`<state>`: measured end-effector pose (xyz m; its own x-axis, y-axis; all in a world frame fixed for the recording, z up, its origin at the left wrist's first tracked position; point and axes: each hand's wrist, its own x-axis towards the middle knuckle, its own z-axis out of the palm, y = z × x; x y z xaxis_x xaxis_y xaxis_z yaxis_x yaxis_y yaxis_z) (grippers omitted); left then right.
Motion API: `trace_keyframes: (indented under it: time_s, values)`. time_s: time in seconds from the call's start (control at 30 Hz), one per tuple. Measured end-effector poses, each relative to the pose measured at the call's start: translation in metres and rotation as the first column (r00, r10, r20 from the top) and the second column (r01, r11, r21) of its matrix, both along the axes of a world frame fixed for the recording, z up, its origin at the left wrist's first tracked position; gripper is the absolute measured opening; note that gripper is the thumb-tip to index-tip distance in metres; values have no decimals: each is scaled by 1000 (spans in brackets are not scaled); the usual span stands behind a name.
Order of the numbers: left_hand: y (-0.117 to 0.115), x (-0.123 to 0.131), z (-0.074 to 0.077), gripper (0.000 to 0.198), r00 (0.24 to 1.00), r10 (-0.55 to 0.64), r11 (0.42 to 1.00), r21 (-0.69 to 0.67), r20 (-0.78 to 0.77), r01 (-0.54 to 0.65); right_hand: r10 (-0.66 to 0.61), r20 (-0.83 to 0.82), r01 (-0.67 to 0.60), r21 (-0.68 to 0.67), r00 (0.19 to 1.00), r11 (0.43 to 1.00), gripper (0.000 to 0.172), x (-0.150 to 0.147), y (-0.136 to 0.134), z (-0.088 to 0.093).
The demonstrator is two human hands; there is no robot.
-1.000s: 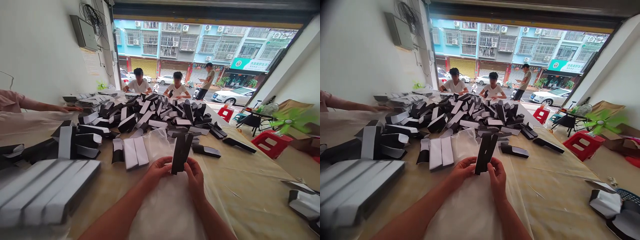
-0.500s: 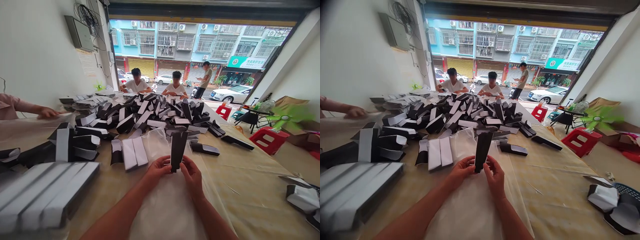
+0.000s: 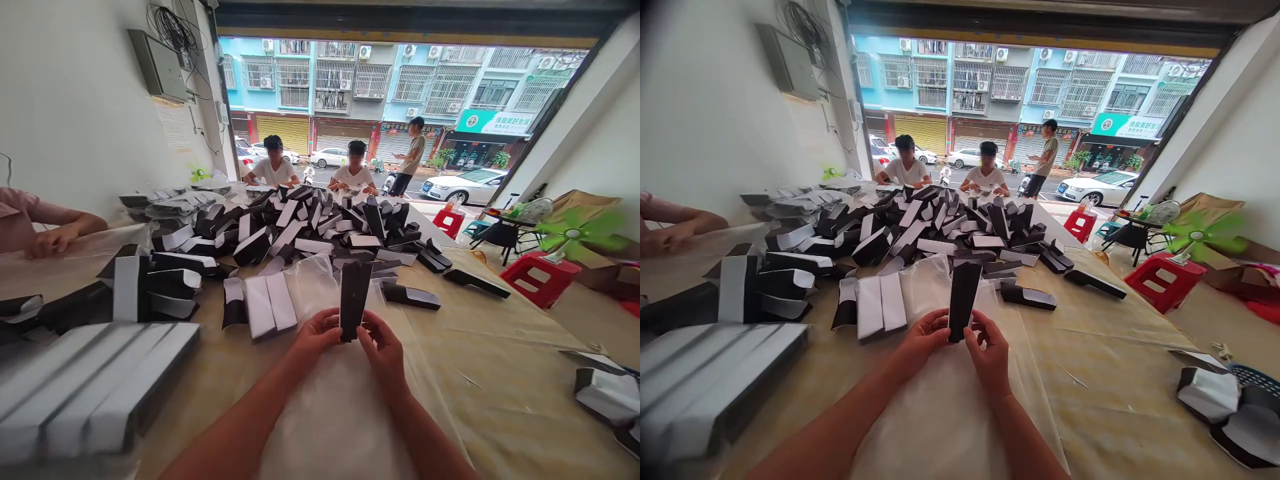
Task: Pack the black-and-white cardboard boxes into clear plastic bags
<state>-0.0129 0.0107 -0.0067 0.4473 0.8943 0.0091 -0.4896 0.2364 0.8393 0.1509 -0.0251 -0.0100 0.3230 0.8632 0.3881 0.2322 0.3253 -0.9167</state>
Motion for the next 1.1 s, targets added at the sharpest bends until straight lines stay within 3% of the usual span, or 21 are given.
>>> trace_keyframes:
  time_s: [0.33,0.63,1.1]
  values:
    - [1,1,-3,48,999,-4,1000,-26,40,5,-30,78,27,42,997,999,36,-2,0,1]
    - [-2,0,4,43,998,15,999,-29,55,-14,40,139,-46,42,989,998,43,-5,-2,2]
    - [-2,0,4,47,999,36,999,-37,37,-34,29,133,-36,51,991,998,40,-5,-2,2]
